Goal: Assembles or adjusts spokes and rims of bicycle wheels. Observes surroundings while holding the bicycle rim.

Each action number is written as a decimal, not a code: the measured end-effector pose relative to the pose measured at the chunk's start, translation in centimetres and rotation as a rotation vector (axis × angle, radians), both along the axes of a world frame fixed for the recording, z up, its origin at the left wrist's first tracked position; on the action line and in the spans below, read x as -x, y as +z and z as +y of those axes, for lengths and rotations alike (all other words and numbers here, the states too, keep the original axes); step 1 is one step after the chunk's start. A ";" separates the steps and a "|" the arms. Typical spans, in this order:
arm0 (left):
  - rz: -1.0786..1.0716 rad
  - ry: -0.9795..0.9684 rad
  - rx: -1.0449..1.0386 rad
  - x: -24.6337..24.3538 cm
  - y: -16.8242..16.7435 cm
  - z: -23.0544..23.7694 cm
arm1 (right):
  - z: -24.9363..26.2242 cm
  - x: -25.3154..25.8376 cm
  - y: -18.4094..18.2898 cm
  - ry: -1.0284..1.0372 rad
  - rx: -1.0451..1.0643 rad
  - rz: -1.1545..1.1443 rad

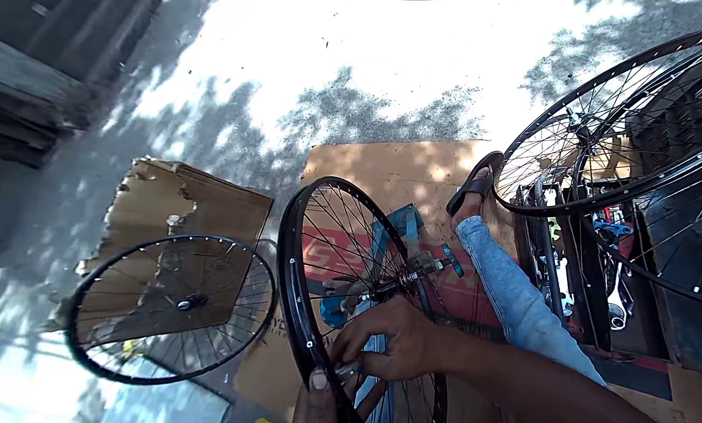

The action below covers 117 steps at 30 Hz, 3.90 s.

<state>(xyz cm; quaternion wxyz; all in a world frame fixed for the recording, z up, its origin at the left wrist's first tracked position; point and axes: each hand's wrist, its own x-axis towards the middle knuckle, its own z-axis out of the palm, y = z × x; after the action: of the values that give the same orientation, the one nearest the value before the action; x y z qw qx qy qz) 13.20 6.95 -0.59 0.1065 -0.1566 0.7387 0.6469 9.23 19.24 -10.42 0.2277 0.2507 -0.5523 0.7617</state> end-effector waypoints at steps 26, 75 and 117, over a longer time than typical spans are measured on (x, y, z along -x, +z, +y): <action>0.280 0.030 -0.040 0.5 -0.2 -0.3 | 2.5 1.7 1.1 0.573 -0.069 -0.184; 0.327 0.122 -0.097 1.1 -0.9 -0.5 | -3.1 0.4 -0.2 -0.395 -0.095 -0.018; 0.378 0.132 -0.129 -1.6 -1.8 0.2 | 5.4 4.0 4.9 0.774 -0.479 -0.442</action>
<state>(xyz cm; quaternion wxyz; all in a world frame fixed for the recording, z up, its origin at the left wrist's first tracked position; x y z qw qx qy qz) 14.77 7.18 -2.42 -0.0666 -0.0736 0.6906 0.7164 5.22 24.60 -5.55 -0.2576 0.3152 -0.6133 0.6769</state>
